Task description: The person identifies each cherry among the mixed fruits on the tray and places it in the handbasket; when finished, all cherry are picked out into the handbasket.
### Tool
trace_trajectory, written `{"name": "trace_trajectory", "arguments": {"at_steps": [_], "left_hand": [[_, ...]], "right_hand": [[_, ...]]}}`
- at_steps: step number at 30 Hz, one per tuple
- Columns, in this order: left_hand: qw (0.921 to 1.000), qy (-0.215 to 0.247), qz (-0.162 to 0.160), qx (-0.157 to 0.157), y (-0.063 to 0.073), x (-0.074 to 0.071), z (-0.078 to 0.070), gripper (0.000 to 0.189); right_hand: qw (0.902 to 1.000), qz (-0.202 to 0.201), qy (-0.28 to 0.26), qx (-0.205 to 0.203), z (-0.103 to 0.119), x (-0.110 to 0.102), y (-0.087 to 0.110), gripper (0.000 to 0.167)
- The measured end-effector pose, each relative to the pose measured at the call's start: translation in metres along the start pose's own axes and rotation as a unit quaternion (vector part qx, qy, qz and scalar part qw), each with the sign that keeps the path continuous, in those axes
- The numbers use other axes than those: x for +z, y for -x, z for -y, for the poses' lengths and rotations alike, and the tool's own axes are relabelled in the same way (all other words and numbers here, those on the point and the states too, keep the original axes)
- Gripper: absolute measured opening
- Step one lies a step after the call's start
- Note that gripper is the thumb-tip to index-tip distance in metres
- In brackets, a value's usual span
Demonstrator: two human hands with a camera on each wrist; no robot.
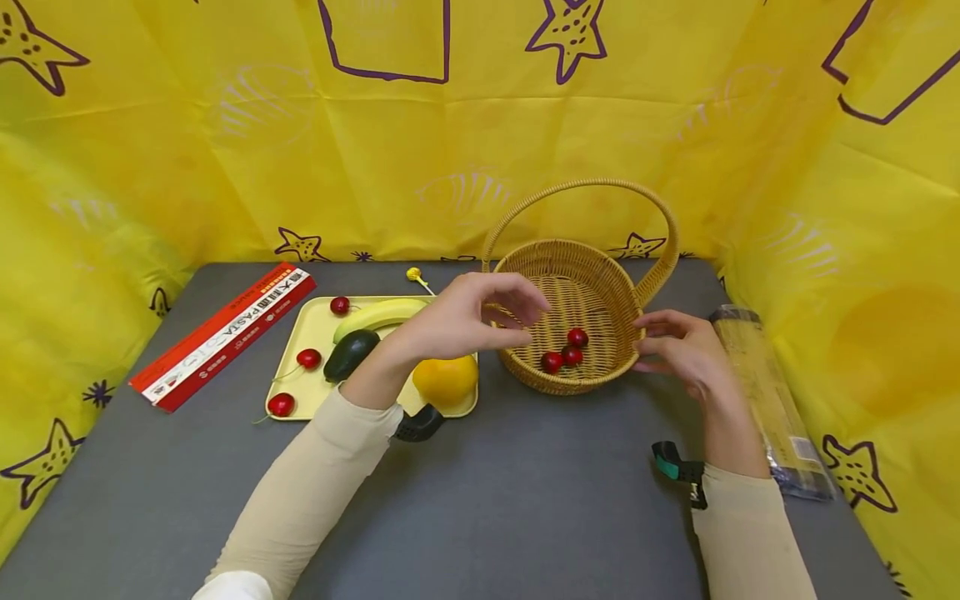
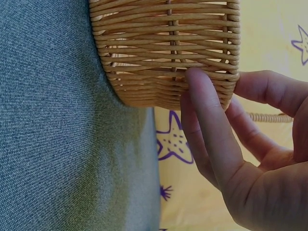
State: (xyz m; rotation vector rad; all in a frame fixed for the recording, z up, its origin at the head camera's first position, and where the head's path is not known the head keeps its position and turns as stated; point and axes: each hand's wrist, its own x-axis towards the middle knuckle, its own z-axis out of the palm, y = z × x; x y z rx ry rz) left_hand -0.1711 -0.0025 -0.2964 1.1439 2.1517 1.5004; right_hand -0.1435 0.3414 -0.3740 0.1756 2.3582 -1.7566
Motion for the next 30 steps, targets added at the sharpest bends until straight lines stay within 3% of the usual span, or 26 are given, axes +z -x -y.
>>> {"name": "trace_trajectory", "arguments": {"at_steps": [7, 14, 23, 30], "left_hand": [[0.9997, 0.019, -0.01, 0.015, 0.024, -0.004, -0.003, 0.031], [0.9994, 0.02, -0.027, 0.007, 0.048, -0.012, -0.003, 0.031], [0.9986, 0.012, -0.047, -0.019, 0.073, -0.023, -0.001, 0.03], [0.9954, 0.012, -0.082, -0.049, 0.103, -0.041, 0.0, 0.034]], "right_hand": [[1.0, 0.003, -0.002, 0.001, 0.001, 0.0, -0.001, 0.025], [1.0, 0.004, 0.001, 0.002, 0.002, 0.0, 0.0, 0.024], [0.9999, 0.006, -0.01, 0.005, 0.0, -0.001, 0.002, 0.027], [0.9999, 0.007, -0.007, 0.003, 0.001, 0.0, 0.001, 0.032]]}}
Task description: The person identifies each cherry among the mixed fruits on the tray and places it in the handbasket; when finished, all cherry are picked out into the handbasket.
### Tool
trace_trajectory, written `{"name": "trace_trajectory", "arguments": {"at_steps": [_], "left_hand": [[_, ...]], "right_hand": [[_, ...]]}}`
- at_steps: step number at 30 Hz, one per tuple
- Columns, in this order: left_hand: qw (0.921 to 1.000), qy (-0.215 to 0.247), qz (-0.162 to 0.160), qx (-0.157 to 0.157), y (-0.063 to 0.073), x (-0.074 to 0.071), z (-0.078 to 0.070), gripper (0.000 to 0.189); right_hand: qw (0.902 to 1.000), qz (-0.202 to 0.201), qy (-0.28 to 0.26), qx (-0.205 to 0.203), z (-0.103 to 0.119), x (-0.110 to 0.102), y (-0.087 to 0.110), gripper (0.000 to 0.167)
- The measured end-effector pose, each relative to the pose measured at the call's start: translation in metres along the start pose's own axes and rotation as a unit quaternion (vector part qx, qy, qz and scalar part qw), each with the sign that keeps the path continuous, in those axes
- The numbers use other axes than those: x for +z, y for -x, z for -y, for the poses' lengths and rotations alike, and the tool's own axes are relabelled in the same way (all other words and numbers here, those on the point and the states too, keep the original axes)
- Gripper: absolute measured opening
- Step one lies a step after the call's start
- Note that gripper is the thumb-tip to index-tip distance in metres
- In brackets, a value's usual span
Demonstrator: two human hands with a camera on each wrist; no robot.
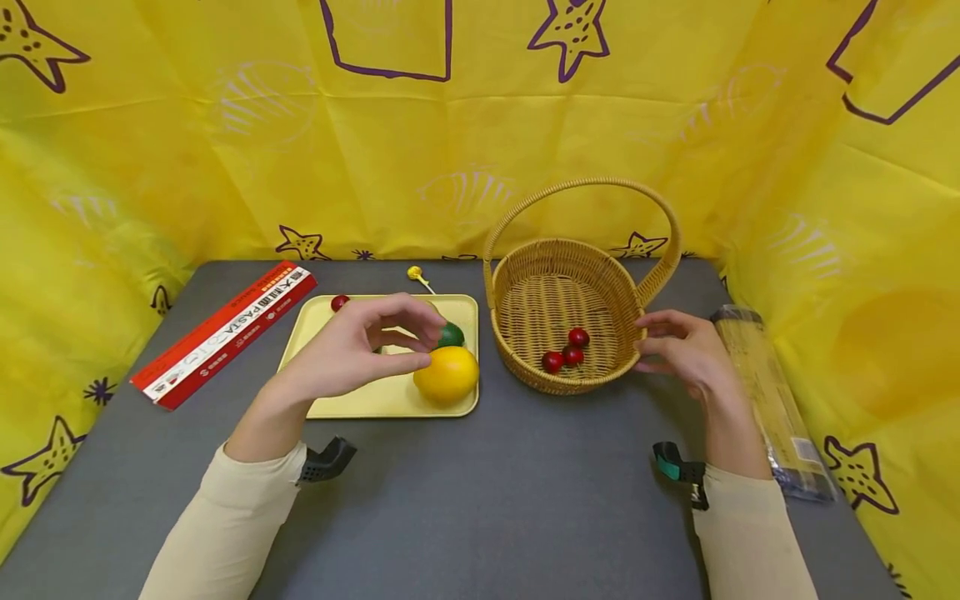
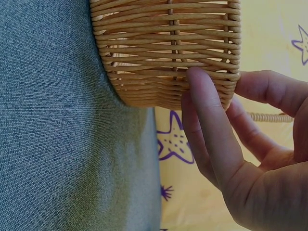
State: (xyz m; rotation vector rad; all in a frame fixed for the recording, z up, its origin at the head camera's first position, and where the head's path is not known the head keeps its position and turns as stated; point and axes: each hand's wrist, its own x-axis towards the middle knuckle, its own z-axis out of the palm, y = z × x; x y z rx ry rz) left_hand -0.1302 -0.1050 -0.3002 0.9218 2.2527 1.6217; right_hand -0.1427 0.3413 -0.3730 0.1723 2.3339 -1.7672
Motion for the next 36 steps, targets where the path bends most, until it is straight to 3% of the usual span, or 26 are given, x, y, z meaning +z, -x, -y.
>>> {"name": "trace_trajectory", "arguments": {"at_steps": [9, 22, 26, 30, 36], "left_hand": [[0.9989, -0.033, -0.02, -0.026, 0.026, -0.03, 0.007, 0.038], [0.9934, -0.065, -0.058, -0.075, 0.067, -0.064, 0.031, 0.036], [0.9911, -0.084, -0.067, -0.078, 0.078, -0.074, 0.037, 0.036], [0.991, -0.098, -0.055, -0.074, 0.085, -0.084, 0.045, 0.034], [0.9901, -0.101, -0.029, -0.093, 0.092, -0.095, 0.062, 0.036]], "right_hand": [[1.0, 0.0, 0.007, 0.0, 0.0, 0.001, 0.0, 0.025], [0.9999, -0.001, 0.013, 0.003, 0.0, 0.002, -0.001, 0.027], [1.0, 0.0, 0.009, 0.004, 0.001, 0.002, -0.001, 0.026], [1.0, 0.0, 0.007, 0.003, 0.001, 0.002, -0.001, 0.026], [1.0, 0.0, 0.006, 0.003, 0.0, 0.002, -0.001, 0.029]]}}
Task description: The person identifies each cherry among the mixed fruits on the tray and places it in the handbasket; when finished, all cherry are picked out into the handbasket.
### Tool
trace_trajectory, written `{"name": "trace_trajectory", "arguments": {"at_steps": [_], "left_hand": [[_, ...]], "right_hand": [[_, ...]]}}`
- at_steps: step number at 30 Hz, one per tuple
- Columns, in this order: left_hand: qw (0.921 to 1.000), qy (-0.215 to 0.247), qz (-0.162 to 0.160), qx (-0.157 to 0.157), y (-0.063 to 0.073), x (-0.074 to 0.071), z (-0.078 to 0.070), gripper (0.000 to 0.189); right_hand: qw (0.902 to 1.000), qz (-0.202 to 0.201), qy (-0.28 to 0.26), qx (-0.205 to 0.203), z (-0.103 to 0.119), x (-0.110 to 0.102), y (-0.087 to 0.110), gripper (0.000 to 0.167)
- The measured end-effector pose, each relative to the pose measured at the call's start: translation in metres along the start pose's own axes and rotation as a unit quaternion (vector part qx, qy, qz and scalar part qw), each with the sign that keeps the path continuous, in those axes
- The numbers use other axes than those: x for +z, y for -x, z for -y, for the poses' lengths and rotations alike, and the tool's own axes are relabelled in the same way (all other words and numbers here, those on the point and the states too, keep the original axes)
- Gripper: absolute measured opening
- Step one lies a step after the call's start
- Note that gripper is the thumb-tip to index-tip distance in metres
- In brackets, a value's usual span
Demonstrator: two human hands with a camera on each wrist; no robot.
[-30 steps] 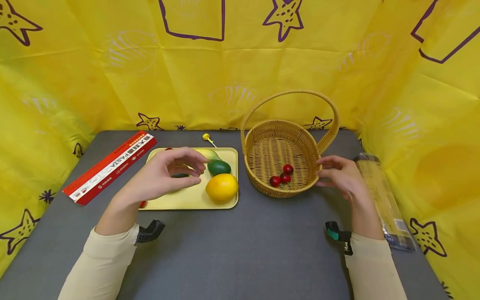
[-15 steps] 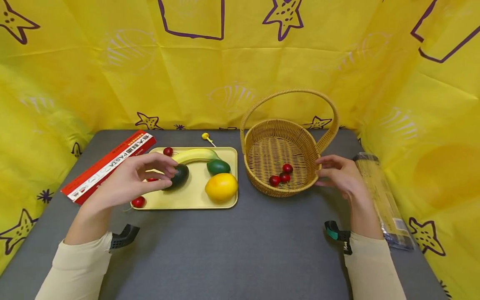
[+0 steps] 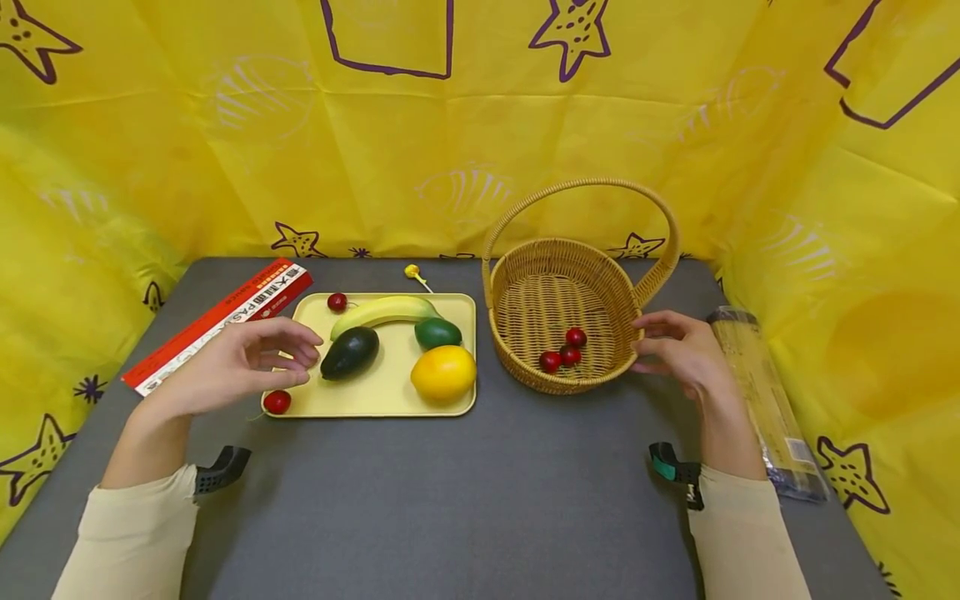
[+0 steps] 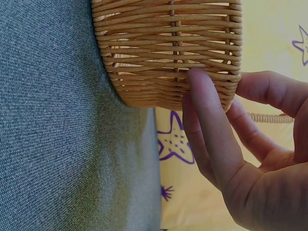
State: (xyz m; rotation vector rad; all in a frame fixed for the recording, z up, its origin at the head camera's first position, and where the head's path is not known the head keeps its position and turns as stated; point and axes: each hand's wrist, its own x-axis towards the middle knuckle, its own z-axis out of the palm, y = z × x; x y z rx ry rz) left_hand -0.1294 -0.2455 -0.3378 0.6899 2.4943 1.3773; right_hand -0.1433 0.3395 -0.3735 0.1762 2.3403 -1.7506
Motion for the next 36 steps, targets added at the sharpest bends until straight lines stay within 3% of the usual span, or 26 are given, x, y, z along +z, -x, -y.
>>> {"name": "trace_trajectory", "arguments": {"at_steps": [11, 16, 25, 31, 36], "left_hand": [[0.9991, 0.01, 0.039, -0.015, 0.002, -0.014, 0.034, 0.034], [0.9982, -0.005, 0.051, -0.031, 0.004, -0.019, 0.04, 0.031], [0.9924, -0.008, 0.086, -0.087, 0.012, -0.029, 0.054, 0.027], [0.9926, -0.014, 0.094, -0.075, 0.015, -0.032, 0.056, 0.025], [0.9901, -0.004, 0.108, -0.09, 0.018, -0.034, 0.057, 0.026]], "right_hand": [[1.0, 0.0, -0.004, -0.002, 0.001, 0.0, 0.001, 0.026], [1.0, -0.003, 0.004, -0.003, 0.0, 0.0, 0.001, 0.026], [1.0, -0.003, 0.007, -0.002, 0.002, 0.0, 0.0, 0.03], [0.9998, -0.008, 0.019, -0.006, 0.002, 0.0, 0.001, 0.039], [0.9995, -0.007, 0.031, -0.007, 0.002, 0.0, 0.002, 0.043]]}}
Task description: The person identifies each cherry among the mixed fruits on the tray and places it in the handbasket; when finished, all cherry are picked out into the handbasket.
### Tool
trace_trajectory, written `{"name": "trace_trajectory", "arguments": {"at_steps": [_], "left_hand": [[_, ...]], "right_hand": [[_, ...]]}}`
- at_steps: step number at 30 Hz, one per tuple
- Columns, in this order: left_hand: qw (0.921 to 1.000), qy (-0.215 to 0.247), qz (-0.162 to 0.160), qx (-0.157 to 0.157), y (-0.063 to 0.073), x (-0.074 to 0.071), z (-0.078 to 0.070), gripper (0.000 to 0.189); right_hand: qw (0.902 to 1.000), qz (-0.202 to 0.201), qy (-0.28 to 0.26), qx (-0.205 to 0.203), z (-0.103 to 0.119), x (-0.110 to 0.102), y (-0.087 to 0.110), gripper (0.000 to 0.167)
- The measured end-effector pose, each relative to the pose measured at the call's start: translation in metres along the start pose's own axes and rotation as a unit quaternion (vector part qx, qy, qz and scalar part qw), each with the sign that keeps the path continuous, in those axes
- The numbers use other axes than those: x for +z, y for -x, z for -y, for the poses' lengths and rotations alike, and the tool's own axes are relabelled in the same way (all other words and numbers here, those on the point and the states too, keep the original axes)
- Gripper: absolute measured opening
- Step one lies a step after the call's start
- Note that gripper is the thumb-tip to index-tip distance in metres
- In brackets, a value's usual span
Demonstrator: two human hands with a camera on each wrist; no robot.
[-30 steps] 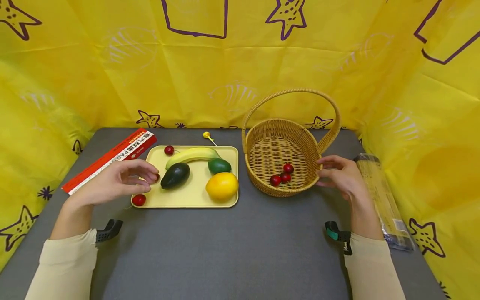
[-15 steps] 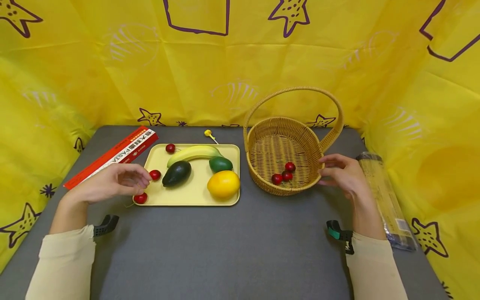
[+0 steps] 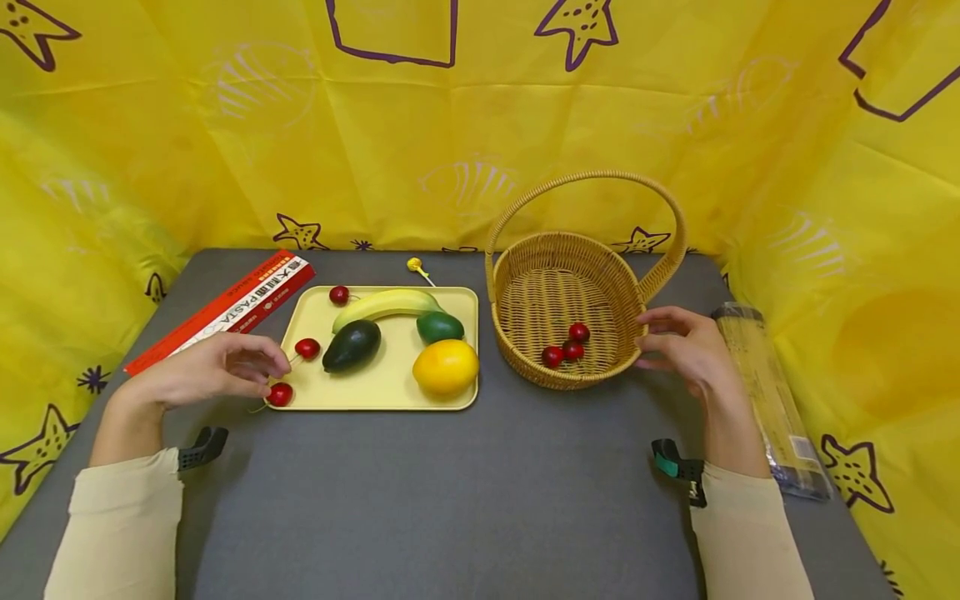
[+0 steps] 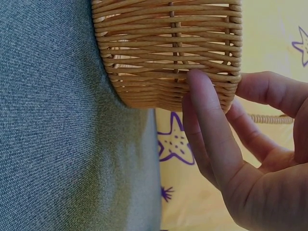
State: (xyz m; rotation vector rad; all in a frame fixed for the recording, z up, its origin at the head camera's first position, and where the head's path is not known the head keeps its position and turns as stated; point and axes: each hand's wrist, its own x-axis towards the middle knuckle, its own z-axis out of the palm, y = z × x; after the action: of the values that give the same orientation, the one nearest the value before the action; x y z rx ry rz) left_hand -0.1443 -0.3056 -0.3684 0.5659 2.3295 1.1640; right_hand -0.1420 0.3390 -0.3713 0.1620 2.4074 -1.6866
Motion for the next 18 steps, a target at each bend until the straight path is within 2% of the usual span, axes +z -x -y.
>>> {"name": "trace_trajectory", "arguments": {"at_steps": [9, 15, 18], "left_hand": [[0.9991, -0.008, 0.041, -0.009, -0.0015, 0.0015, 0.0077, 0.032], [0.998, -0.039, 0.045, -0.018, -0.0046, 0.0049, 0.0067, 0.029], [0.998, -0.041, 0.045, -0.02, -0.0055, 0.0057, 0.0052, 0.029]], "right_hand": [[1.0, -0.003, 0.001, 0.003, -0.0008, 0.0005, 0.0002, 0.04], [0.9999, 0.0, -0.014, 0.004, -0.0009, 0.0003, -0.0012, 0.034], [0.9999, -0.001, -0.009, 0.006, -0.0004, 0.0004, -0.0014, 0.034]]}}
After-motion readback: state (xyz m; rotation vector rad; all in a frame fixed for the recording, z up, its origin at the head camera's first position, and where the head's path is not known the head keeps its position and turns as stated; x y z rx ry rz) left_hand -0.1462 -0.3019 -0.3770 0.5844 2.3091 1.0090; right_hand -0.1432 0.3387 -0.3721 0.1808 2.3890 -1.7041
